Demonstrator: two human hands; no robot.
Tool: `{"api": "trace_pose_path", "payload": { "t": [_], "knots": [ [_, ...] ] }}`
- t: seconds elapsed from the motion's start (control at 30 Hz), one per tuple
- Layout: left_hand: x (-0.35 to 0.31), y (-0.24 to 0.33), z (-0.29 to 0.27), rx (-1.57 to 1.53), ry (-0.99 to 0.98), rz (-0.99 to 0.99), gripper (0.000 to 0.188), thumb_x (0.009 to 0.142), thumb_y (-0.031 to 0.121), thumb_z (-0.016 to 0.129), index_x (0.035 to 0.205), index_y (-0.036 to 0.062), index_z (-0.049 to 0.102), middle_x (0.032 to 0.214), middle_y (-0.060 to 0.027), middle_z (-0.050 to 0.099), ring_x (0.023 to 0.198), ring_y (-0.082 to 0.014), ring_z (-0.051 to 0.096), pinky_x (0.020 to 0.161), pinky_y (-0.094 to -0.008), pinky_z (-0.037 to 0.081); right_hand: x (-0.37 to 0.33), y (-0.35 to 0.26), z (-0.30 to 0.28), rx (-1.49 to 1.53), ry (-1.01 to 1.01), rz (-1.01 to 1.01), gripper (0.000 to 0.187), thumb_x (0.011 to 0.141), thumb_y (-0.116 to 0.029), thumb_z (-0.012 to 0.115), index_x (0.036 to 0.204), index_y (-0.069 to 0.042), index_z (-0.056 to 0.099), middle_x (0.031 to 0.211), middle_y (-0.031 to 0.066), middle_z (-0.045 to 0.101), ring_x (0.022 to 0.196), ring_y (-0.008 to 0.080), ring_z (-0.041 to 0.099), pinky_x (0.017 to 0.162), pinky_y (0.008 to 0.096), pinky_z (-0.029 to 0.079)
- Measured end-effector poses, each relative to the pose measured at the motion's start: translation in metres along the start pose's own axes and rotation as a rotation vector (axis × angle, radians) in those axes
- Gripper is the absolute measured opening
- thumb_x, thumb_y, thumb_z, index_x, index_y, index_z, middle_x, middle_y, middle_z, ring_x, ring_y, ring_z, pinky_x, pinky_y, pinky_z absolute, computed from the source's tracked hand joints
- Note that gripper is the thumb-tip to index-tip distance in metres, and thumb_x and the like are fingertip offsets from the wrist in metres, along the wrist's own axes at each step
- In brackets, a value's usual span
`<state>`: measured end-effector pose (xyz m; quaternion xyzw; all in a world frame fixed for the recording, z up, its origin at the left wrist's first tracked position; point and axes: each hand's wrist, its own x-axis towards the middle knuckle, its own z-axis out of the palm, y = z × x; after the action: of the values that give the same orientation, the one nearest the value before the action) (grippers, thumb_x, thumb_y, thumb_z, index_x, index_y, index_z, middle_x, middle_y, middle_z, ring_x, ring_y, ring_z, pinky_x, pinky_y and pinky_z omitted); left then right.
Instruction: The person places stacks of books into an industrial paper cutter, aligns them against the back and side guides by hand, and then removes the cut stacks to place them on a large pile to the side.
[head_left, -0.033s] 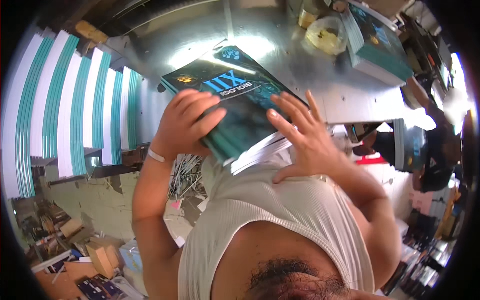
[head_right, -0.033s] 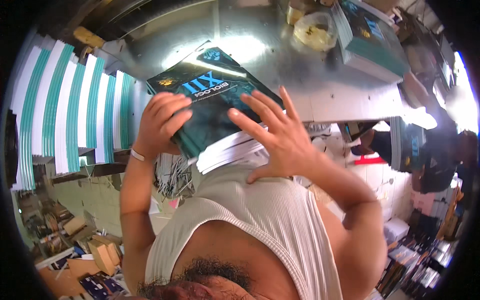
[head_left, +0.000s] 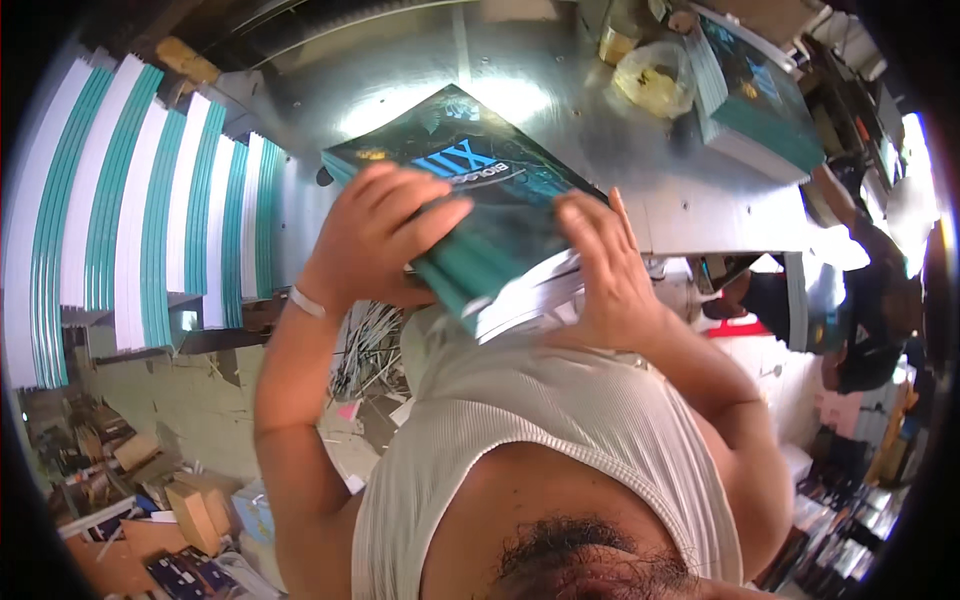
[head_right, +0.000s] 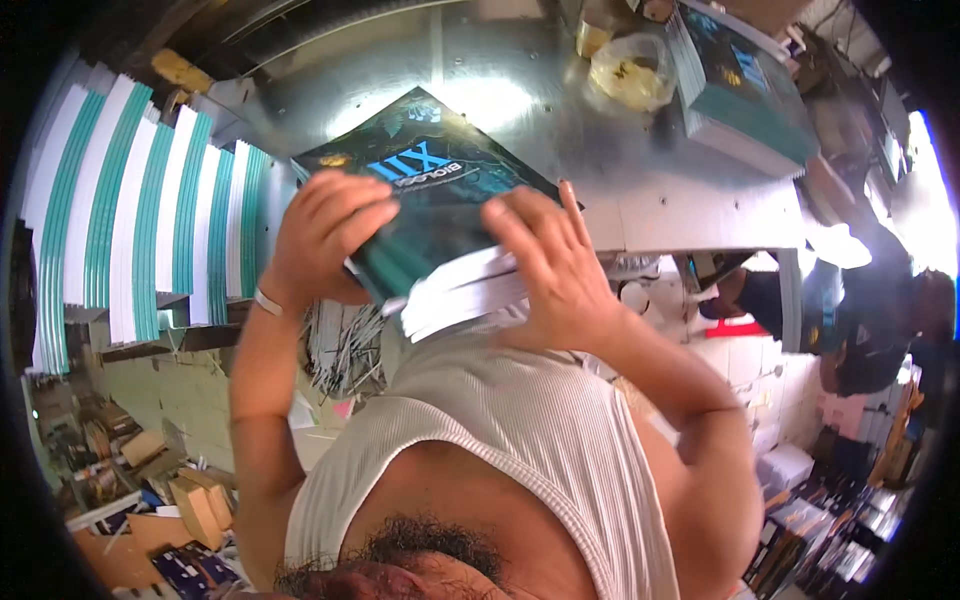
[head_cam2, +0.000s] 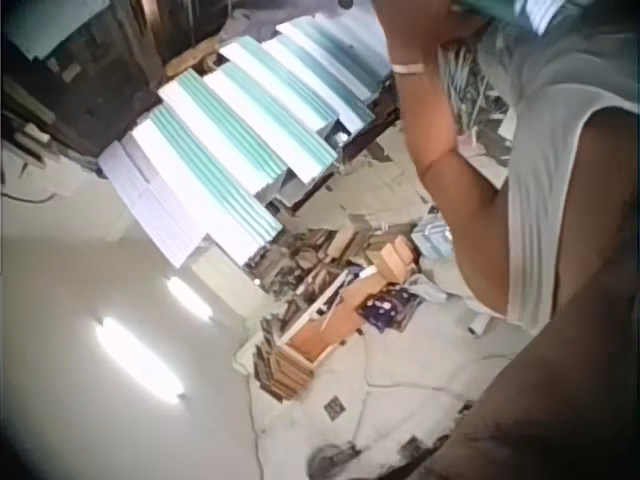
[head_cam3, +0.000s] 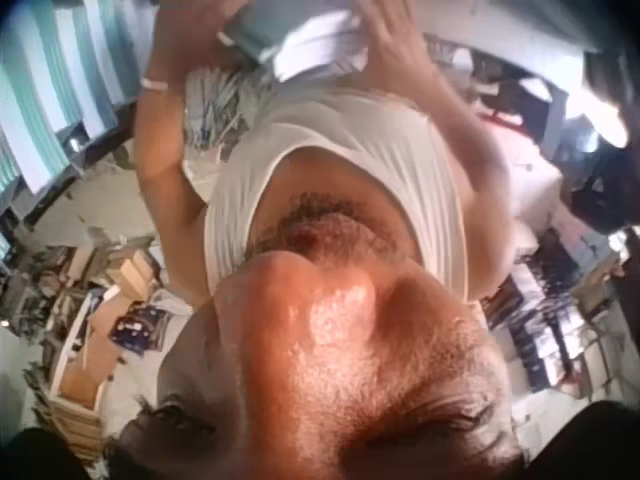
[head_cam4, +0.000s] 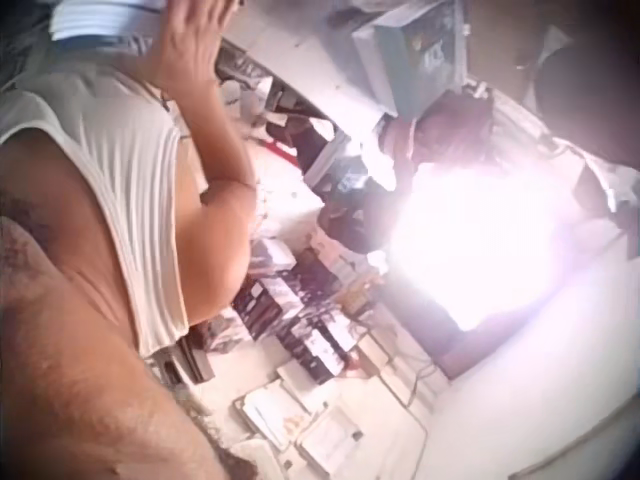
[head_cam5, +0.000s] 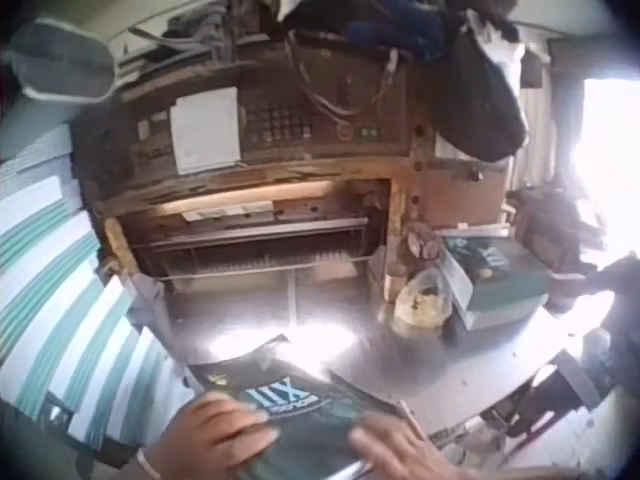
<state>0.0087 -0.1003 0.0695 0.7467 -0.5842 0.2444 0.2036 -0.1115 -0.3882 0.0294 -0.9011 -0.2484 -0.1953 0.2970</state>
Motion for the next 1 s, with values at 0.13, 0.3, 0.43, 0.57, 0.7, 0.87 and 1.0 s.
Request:
{"api": "trace_pose_path", "payload": {
  "t": [0.13, 0.3, 0.43, 0.57, 0.7, 0.87, 1.0],
  "knots": [
    [0.104, -0.013, -0.024, -0.031, -0.15, 0.011, 0.081, 0.062, 0.041, 0.085, 0.133, 0.0115, 0.062, 0.099, -0.0104, 0.068, 0.086, -0.0329, 0.068, 0.076, -0.0414, 0.051, -0.002, 0.052, 0.025, 0.367, 0.385, 0.243, 0.119, 0.057, -0.011, 0.096, 0.153, 0.001, 0.025, 0.129, 0.0161, 0.052, 0.123, 0.0261, 0.053, 0.105, 0.0411, 0.044],
    [0.136, -0.012, 0.015, 0.011, -0.309, -0.113, 0.087, 0.062, 0.048, 0.086, 0.138, 0.0132, 0.061, 0.105, -0.0097, 0.067, 0.097, -0.0312, 0.067, 0.09, -0.0437, 0.048, -0.009, 0.094, 0.049, 0.907, 0.384, 0.45, 0.107, 0.064, -0.003, 0.09, 0.152, -0.003, 0.027, 0.141, 0.0129, 0.05, 0.124, 0.0272, 0.056, 0.106, 0.0443, 0.048],
    [0.108, -0.021, 0.004, 0.136, 0.043, -0.122, 0.107, 0.063, 0.065, 0.086, 0.151, 0.0157, 0.051, 0.14, -0.0143, 0.059, 0.13, -0.0348, 0.056, 0.109, -0.0469, 0.042, -0.008, 0.119, 0.053, 0.999, 0.378, 0.484, 0.102, 0.059, 0.003, 0.085, 0.148, -0.007, 0.037, 0.141, 0.0126, 0.052, 0.125, 0.0292, 0.057, 0.106, 0.0472, 0.049],
    [-0.001, -0.054, -0.001, -0.572, 0.677, -0.49, 0.143, 0.055, 0.062, 0.094, 0.164, 0.0059, 0.021, 0.164, -0.016, 0.036, 0.155, -0.0304, 0.026, 0.126, -0.0481, 0.018, -0.005, 0.111, 0.048, 1.186, 0.44, 0.503, 0.097, 0.058, 0.003, 0.086, 0.144, -0.006, 0.043, 0.134, 0.0105, 0.057, 0.124, 0.0286, 0.057, 0.105, 0.0466, 0.049],
    [-0.082, -0.087, 0.06, -0.867, 0.291, -0.752, 0.114, 0.07, 0.035, 0.096, 0.159, 0.0047, 0.032, 0.154, -0.012, 0.047, 0.146, -0.0242, 0.04, 0.12, -0.041, 0.032, -0.002, 0.124, 0.032, 1.103, 0.157, 0.705, 0.102, 0.059, 0.004, 0.087, 0.148, -0.006, 0.039, 0.142, 0.011, 0.051, 0.128, 0.0279, 0.054, 0.107, 0.0476, 0.048],
    [-0.048, -0.08, 0.078, -1.106, 0.363, -1.034, 0.068, 0.079, 0.017, 0.089, 0.137, 0.0037, 0.056, 0.125, -0.0051, 0.065, 0.113, -0.016, 0.06, 0.099, -0.0327, 0.049, 0.029, 0.096, 0.016, 1.158, 0.446, 0.403, 0.082, 0.078, -0.009, 0.083, 0.149, -0.003, 0.043, 0.137, 0.011, 0.058, 0.127, 0.0231, 0.054, 0.111, 0.0396, 0.042],
    [-0.042, -0.054, 0.078, -1.03, 0.496, -1.056, 0.058, 0.079, 0.007, 0.087, 0.13, 0.003, 0.061, 0.116, -0.0041, 0.07, 0.105, -0.0155, 0.065, 0.092, -0.0307, 0.053, 0.045, 0.093, 0.007, 1.0, 0.422, 0.63, 0.078, 0.094, -0.019, 0.077, 0.156, 0.002, 0.034, 0.139, 0.0051, 0.057, 0.127, 0.0172, 0.051, 0.11, 0.033, 0.038]
  ]
}}
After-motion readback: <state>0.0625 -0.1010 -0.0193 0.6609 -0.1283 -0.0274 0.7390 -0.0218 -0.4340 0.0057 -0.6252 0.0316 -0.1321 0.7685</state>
